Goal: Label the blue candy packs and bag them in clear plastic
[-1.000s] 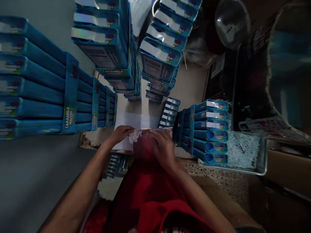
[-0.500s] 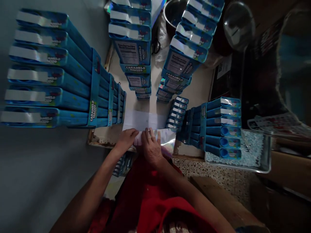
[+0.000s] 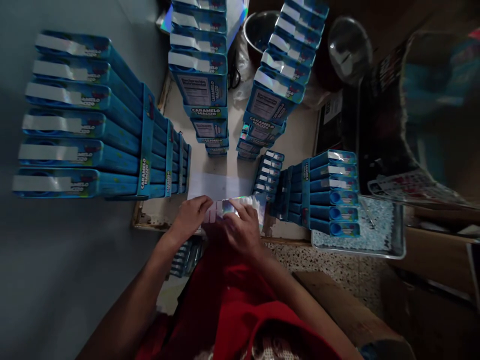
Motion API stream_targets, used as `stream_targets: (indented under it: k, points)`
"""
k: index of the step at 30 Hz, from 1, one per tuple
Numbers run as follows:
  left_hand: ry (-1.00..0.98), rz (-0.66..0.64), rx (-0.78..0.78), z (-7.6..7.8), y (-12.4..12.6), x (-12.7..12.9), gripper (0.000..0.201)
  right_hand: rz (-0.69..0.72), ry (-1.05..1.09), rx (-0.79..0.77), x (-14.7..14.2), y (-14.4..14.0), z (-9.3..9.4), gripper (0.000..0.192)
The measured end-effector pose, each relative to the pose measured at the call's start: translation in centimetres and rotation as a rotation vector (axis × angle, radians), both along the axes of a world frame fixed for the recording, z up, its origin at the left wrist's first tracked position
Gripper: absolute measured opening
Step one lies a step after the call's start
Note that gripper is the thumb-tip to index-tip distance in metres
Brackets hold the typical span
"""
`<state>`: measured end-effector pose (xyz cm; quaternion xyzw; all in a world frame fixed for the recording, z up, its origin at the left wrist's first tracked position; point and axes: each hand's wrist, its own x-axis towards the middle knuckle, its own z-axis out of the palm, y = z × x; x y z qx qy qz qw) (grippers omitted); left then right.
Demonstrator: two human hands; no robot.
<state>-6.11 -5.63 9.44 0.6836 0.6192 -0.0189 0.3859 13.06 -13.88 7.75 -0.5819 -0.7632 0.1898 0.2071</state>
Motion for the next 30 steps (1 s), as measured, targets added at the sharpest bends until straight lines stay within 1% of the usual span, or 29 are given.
stream_targets:
  k: [3,5,8,10,12,14,17,20,23,26,28,30]
  points:
    - [0.039,-0.031,0.014,1.2,-0.5,0.5,0.038,0.081,-0.026,-0.028,-0.2,1.4,-0.9,0.014]
    - [0.048,0.002,0.041,1.4,-0.9,0.6,0.04,0.106,-0.036,-0.027,-0.5,1.7,-1.5,0.018]
    - [-0.077,0.036,0.087,0.5,-1.5,0.9,0.043,0.097,-0.046,-0.036,-0.8,1.3,-2.2,0.018]
    - [-0.171,0.03,0.089,-0.5,-1.7,0.9,0.036,0.084,-0.04,-0.06,-0.8,0.8,-2.5,0.017]
    - [-0.189,0.064,0.081,-1.5,-1.7,0.9,0.028,0.073,-0.019,-0.096,-0.6,0.3,-2.7,0.016]
    - [-0.162,0.102,0.084,-2.1,-1.6,0.8,0.025,0.065,0.002,-0.124,-0.3,0.0,-2.8,0.013]
    - [-0.108,0.093,0.117,-2.2,-1.5,0.7,0.027,0.076,-0.007,-0.128,-0.2,0.1,-2.8,0.013]
    - [-0.073,0.101,0.136,-1.7,-1.3,1.0,0.028,0.106,-0.037,-0.11,-0.6,0.5,-2.8,0.016]
    - [-0.059,0.166,0.123,-1.1,-1.0,1.5,0.03,0.13,-0.04,-0.078,-1.2,0.4,-2.4,0.017]
    - [-0.043,0.213,0.126,-1.0,-0.5,1.7,0.033,0.13,-0.009,-0.06,-1.2,-0.5,-1.1,0.016]
    - [-0.075,0.21,0.149,-1.1,-0.1,1.6,0.032,0.08,0.027,-0.106,-0.7,-1.1,0.1,0.012]
    - [-0.126,0.205,0.164,-1.1,0.3,1.6,0.031,-0.006,0.079,-0.147,0.1,-1.3,1.3,0.009]
